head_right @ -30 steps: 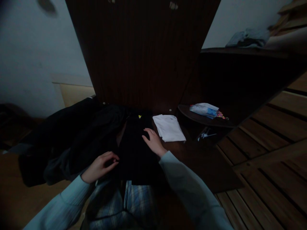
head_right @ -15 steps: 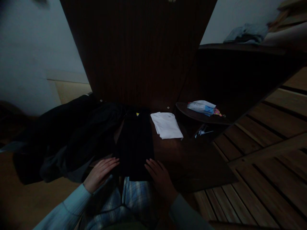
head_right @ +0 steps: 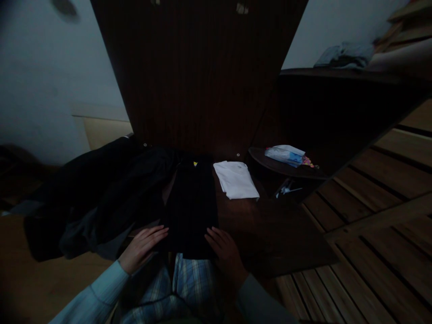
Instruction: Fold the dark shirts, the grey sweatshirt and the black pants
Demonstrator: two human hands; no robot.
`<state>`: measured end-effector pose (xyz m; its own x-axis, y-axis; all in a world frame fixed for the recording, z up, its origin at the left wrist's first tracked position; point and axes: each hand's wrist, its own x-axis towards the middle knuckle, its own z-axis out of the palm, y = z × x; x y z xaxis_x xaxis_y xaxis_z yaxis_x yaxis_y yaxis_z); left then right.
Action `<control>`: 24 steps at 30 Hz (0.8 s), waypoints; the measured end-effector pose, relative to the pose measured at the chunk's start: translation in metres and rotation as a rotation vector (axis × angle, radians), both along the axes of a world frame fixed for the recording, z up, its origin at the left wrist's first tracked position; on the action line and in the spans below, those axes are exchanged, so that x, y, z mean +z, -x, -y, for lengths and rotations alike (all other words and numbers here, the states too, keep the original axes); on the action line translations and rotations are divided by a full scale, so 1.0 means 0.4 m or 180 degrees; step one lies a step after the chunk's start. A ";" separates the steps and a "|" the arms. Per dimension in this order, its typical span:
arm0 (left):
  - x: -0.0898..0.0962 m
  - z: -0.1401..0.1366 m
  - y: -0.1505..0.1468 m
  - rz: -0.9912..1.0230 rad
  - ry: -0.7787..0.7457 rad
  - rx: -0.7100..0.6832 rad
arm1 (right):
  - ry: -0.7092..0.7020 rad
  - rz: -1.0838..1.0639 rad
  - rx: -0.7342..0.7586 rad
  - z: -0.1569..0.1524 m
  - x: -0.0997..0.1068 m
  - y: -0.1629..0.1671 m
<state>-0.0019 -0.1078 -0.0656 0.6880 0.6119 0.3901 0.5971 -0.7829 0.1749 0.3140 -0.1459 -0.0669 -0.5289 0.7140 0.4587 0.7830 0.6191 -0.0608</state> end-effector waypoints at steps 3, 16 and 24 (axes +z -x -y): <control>0.005 0.003 -0.003 0.0054 0.0003 -0.0022 | 0.0033 0.0065 -0.0009 -0.004 0.005 -0.002; 0.026 0.029 0.000 0.0364 0.0110 -0.0162 | 0.0225 -0.0159 0.0494 -0.002 0.033 -0.015; 0.156 0.092 -0.036 0.1062 0.0361 -0.0551 | 0.1522 -0.0736 0.0863 0.059 0.210 -0.025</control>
<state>0.0123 -0.1448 -0.0032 0.6316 0.5500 0.5464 0.3537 -0.8316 0.4282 0.3241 -0.1694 0.0171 -0.6460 0.7231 0.2446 0.5340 0.6570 -0.5321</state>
